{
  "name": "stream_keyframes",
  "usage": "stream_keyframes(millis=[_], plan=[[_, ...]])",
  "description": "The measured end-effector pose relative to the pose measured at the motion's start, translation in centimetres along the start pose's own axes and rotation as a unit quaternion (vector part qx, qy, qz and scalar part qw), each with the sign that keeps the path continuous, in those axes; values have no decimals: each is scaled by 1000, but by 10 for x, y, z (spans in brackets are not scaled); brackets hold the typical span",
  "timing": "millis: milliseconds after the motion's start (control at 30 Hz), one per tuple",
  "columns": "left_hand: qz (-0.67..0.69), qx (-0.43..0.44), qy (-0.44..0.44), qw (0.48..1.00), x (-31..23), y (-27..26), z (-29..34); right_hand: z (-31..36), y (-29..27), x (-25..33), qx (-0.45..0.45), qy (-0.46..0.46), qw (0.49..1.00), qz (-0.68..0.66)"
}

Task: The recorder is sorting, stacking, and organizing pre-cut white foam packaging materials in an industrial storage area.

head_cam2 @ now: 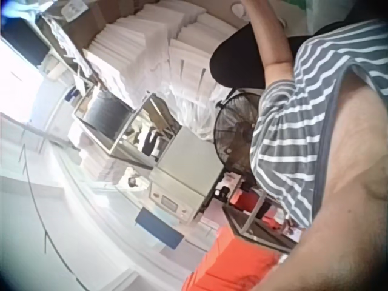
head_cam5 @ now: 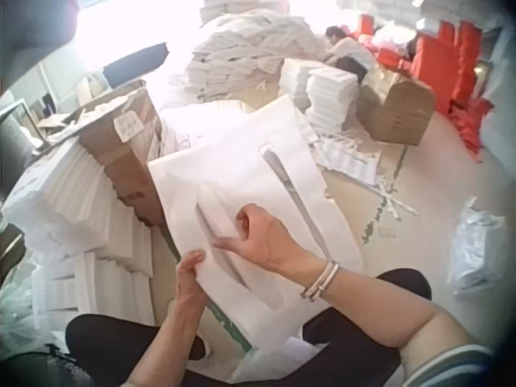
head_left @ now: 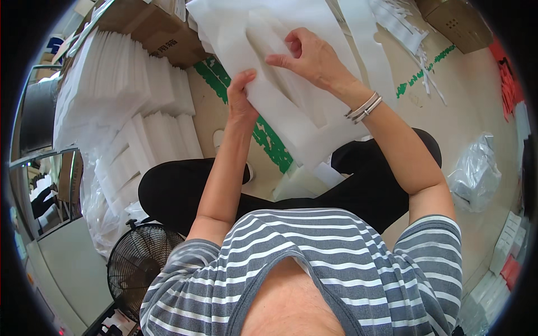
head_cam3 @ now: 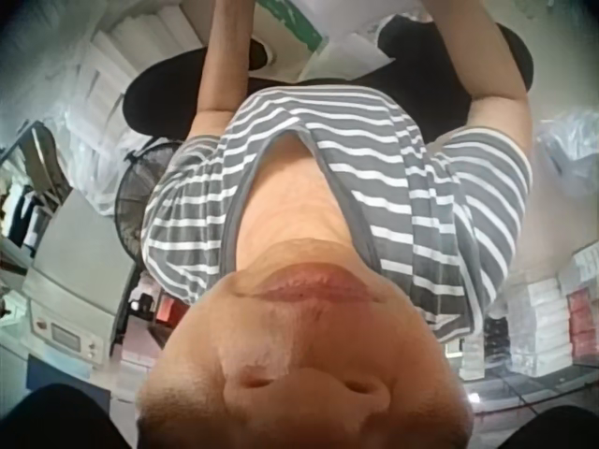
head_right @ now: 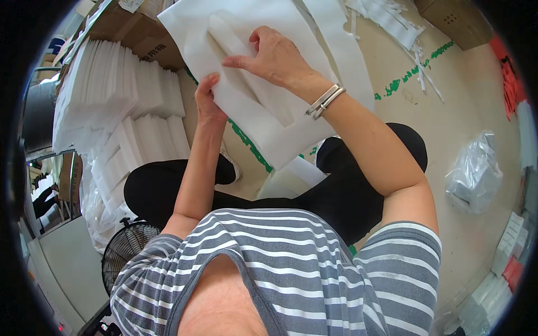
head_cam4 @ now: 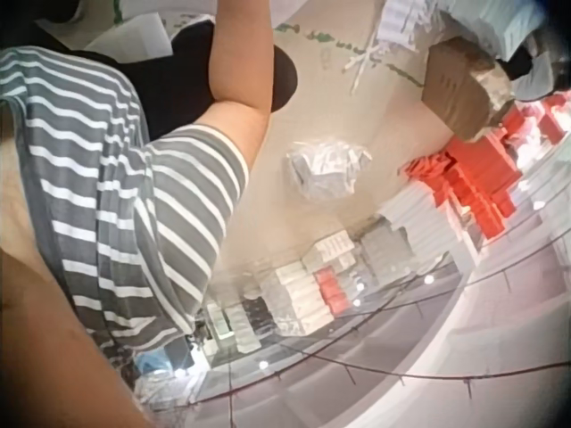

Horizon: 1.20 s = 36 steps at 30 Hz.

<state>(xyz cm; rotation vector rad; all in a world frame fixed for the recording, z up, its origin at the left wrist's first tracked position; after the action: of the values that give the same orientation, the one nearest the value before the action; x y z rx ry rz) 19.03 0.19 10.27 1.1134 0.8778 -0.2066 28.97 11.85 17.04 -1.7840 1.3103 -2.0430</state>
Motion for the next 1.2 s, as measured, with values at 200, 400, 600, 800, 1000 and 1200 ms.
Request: stream_keyframes(millis=[200,400,600,800,1000,1200], plan=[[19,-3,20,1000,-7,8,-1,0,3,-5,-19,-28,995,95],[-52,-43,14,998,-7,17,-3,9,13,8,-55,-80,992,78],[-80,-32,17,996,-6,15,2,7,8,7,67,61,992,89],[-79,-15,-21,997,-15,7,5,4,7,6,131,108,985,41],[-28,108,5,994,-23,14,7,-1,6,-18,194,67,957,-206],[-68,92,-18,993,-25,26,16,2,17,-24,148,119,933,-305]])
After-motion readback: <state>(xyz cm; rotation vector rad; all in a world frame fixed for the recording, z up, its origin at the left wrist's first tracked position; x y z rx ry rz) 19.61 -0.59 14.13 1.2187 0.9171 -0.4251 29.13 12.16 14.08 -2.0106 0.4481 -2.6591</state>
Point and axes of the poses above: each hand's wrist, its own z-axis away from the middle knuckle, its own y-axis out of the palm, x = y × z, the point moved 2 cm from there along -z, towards the middle knuckle, and after that the axes turned 9 degrees about x, right-handed, at the moved point
